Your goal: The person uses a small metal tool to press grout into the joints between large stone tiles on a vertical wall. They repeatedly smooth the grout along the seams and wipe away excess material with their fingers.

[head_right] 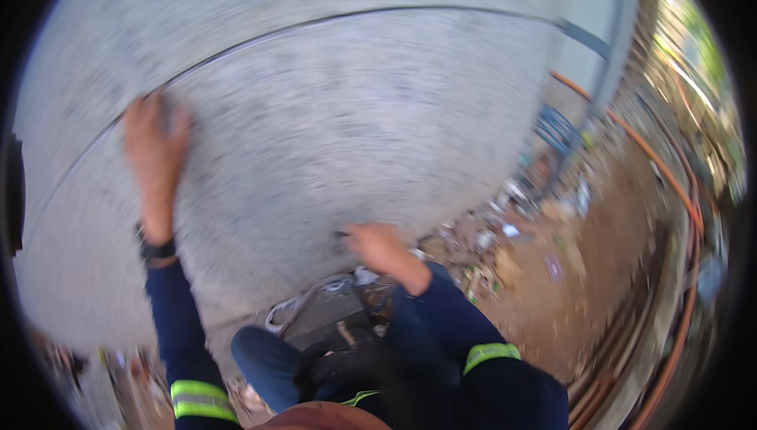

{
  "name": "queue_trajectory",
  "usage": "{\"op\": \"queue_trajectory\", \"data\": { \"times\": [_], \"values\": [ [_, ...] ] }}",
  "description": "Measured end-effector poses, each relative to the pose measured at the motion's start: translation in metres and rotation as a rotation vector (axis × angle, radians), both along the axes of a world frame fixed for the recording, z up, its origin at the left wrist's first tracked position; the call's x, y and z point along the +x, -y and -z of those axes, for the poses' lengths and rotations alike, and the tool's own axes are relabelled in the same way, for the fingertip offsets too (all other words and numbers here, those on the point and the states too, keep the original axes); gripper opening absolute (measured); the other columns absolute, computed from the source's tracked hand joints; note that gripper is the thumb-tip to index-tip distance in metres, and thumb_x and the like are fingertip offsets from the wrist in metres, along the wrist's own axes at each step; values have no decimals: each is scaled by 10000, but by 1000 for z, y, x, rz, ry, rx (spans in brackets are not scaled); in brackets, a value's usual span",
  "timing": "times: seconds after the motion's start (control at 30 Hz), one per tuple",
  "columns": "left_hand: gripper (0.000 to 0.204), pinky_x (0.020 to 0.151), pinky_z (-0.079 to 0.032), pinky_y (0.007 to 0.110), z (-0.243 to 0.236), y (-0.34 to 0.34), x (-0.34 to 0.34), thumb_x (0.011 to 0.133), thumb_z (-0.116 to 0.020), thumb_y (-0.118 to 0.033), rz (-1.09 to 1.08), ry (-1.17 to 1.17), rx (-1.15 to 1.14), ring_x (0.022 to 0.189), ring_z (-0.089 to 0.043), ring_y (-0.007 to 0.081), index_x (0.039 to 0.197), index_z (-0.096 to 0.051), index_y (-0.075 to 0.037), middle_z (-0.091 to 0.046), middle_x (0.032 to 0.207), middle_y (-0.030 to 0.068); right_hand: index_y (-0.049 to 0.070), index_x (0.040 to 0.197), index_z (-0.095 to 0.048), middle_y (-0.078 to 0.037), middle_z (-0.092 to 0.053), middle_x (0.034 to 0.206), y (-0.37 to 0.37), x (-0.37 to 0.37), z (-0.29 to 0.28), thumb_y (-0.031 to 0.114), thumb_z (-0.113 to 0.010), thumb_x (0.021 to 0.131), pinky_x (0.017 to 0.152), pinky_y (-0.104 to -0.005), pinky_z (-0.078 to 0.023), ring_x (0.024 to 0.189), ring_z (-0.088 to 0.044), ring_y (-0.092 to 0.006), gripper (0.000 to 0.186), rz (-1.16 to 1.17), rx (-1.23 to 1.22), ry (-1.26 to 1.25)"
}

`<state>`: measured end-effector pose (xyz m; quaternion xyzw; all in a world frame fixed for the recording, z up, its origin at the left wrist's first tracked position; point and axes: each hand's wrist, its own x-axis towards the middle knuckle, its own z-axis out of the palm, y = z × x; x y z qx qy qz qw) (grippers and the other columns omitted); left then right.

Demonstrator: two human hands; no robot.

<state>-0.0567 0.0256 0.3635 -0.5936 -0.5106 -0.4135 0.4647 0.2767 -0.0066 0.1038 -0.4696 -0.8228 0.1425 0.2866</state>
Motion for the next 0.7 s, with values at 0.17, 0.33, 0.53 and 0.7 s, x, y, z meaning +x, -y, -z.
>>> {"op": "queue_trajectory", "data": {
  "times": [0.17,0.33,0.53,0.7],
  "values": [
    [449,1106,-481,468,12,-12,34,987,-715,-195,6,-189,-283,1319,-574,375,1414,-656,-69,-626,1408,168,94,1058,-645,-207,-684,823,-2,-11,-3,255,-664,965,702,-569,-506,802,-674,-450,187,-86,35,-223],
    [562,1185,-426,450,-2,-60,96,1000,-687,-125,235,-500,-82,1464,-472,339,1541,-536,-95,-505,1577,145,86,1086,-611,-215,-662,825,4,28,-11,235,-636,991,714,-564,-501,813,-665,-451,178,-106,44,-258],
    [579,1217,-398,447,-12,-39,26,1009,-653,-66,205,-523,-49,1492,-454,318,1568,-502,-83,-498,1601,132,90,1116,-642,-203,-688,884,9,51,-13,244,-645,975,754,-563,-511,871,-677,-441,209,-91,4,-302],
    [553,1215,-396,462,-3,-13,-3,1004,-671,-111,64,-422,-91,1441,-510,344,1540,-539,-87,-552,1547,158,76,1123,-642,-205,-690,892,17,79,-24,232,-657,977,760,-557,-517,883,-671,-450,214,11,4,-247]
  ]
}}
